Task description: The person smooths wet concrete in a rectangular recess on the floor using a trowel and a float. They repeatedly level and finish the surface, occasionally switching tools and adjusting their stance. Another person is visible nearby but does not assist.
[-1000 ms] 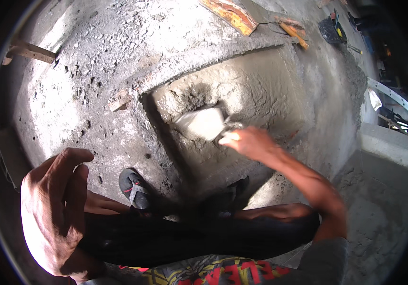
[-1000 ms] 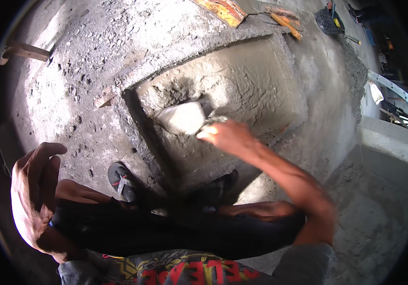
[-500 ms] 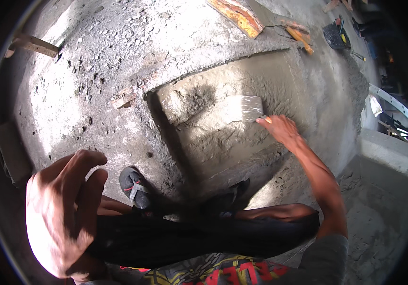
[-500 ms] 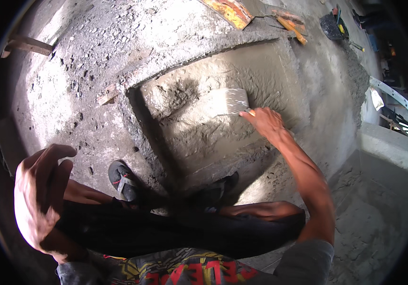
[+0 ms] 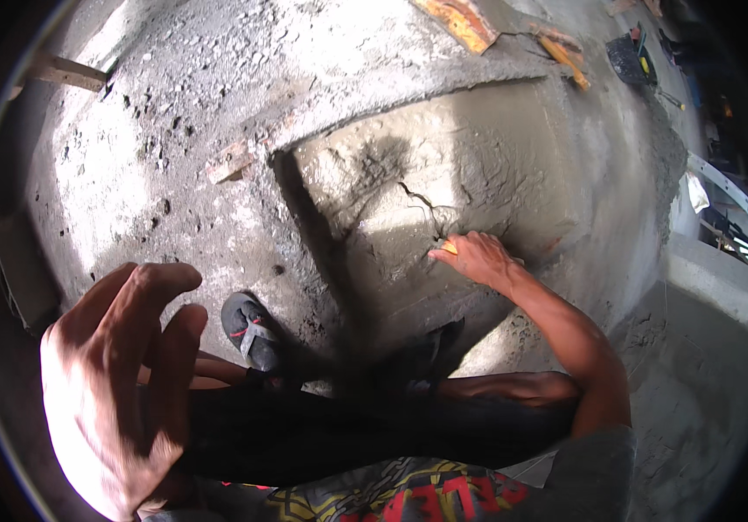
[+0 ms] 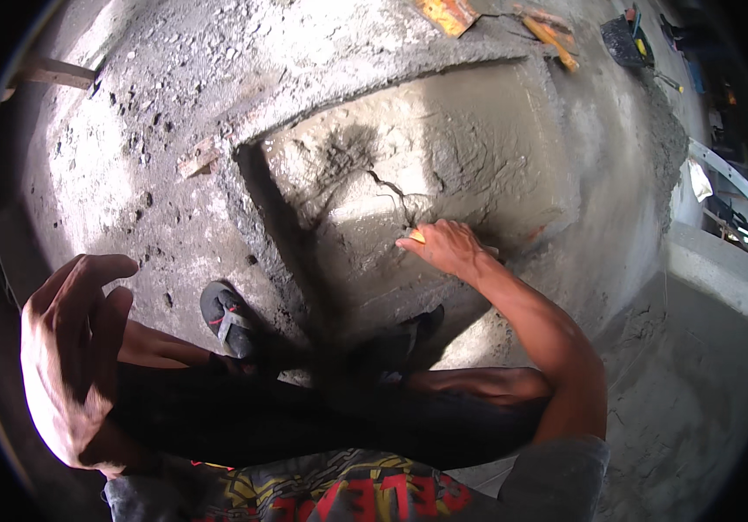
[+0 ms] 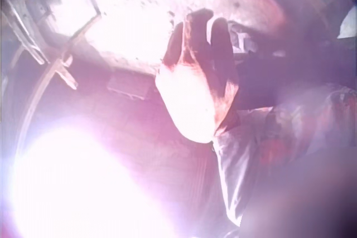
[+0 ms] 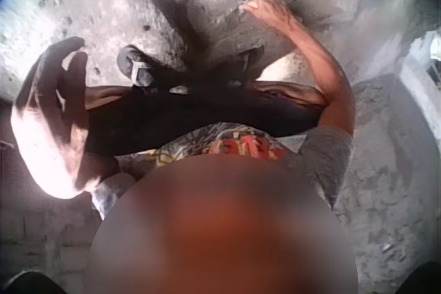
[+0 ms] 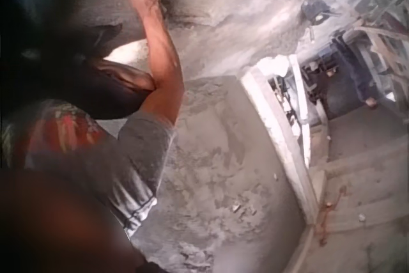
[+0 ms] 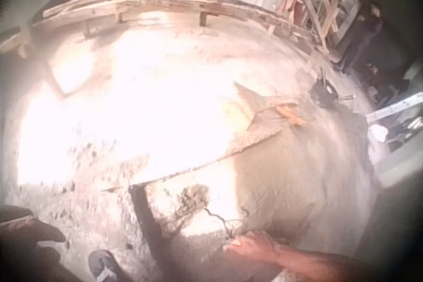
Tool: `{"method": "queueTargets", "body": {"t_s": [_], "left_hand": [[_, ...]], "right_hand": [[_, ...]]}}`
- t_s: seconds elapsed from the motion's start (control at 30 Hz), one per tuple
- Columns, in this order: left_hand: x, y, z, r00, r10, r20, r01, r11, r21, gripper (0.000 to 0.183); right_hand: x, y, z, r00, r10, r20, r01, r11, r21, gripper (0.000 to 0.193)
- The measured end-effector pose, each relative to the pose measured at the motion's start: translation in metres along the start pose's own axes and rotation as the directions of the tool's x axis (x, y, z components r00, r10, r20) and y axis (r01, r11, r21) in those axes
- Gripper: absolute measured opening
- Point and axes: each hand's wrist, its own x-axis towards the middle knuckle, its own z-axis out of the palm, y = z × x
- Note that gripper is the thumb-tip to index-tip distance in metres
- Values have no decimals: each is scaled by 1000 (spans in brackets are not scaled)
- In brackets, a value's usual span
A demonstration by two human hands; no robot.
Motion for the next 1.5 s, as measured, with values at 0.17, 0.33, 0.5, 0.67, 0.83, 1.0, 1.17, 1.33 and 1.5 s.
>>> {"method": "queueTargets", "body": {"t_s": [0.17,0.33,0.5,0.67,0.83,1.0,1.17,1.33,1.5], "left_hand": [[-5,-7,-5,997,-82,12,81,993,82,24],[-17,-7,-5,990,-137,42,136,990,44,24],[-5,-9,3,982,159,-99,-142,977,160,14],[-4,-4,5,997,-62,56,59,996,61,17],[2,-8,8,1000,-7,29,1,981,195,17],[2,-13,4,1000,-19,3,18,981,196,22],[-3,-13,4,994,-84,70,77,992,97,22],[4,-9,6,1000,20,19,-22,989,146,15],[3,-7,9,996,86,31,-90,980,177,7]], "right_hand": [[8,46,-42,972,230,37,-230,973,-9,62],[-27,41,-88,968,112,-223,-189,915,-358,61],[-57,-10,-50,970,32,240,-85,973,213,60],[-32,-13,-2,966,-23,256,40,997,-63,63],[2,42,-21,977,80,198,-63,994,-90,67],[11,74,-94,966,257,-10,-257,964,-71,68],[-35,44,-125,967,252,48,-245,962,-118,66],[-50,-17,-59,949,4,315,43,989,-144,62],[-31,-33,-11,936,-136,325,200,965,-172,61]]}}
